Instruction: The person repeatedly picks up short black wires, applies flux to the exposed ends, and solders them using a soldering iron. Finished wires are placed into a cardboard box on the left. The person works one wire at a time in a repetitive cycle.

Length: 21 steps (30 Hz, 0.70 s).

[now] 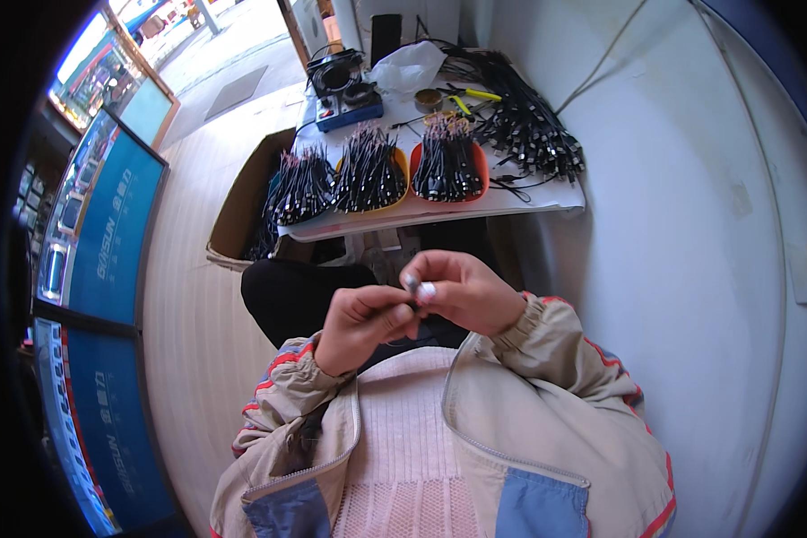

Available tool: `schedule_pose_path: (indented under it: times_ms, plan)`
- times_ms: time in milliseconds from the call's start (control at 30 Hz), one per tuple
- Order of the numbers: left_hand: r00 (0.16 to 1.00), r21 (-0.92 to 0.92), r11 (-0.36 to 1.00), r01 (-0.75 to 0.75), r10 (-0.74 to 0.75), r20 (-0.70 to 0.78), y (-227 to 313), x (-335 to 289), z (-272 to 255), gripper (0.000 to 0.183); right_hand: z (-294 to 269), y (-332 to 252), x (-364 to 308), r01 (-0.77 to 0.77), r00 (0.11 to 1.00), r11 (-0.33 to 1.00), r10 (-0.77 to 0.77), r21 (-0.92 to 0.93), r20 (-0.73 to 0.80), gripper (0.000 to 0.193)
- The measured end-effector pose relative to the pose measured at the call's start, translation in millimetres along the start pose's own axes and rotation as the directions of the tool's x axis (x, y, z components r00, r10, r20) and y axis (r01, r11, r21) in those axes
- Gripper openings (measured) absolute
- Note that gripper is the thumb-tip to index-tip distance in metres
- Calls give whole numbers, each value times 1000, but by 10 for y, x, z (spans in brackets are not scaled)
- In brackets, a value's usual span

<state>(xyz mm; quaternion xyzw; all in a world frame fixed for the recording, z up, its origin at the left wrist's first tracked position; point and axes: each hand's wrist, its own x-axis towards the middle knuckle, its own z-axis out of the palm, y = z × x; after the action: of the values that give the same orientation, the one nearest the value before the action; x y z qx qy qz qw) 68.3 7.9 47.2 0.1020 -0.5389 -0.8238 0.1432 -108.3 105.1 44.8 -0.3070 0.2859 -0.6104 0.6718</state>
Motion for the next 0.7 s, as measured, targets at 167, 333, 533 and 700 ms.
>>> schedule_pose_path:
  times_ms: [167, 333, 533, 700]
  plan:
    - [993, -38, 995, 96, -94, 71, -124, 5, 5, 21, -82, 81, -199, -58, 998, 997, 58, 54, 2, 18]
    - [991, 6, 999, 38, -38, 125, -120, 70, 25, 20, -101, 37, -215, -32, 999, 999, 32, -17, -25, 18]
    - [999, -17, 999, 35, -35, -22, -128, 87, 36, 17, -165, 106, -169, -80, 991, 996, 85, 47, -104, 16]
    - [995, -97, 994, 41, -50, -85, -156, 178, 47, 17, -190, 216, -78, 17, 999, 962, -3, 272, -52, 22]
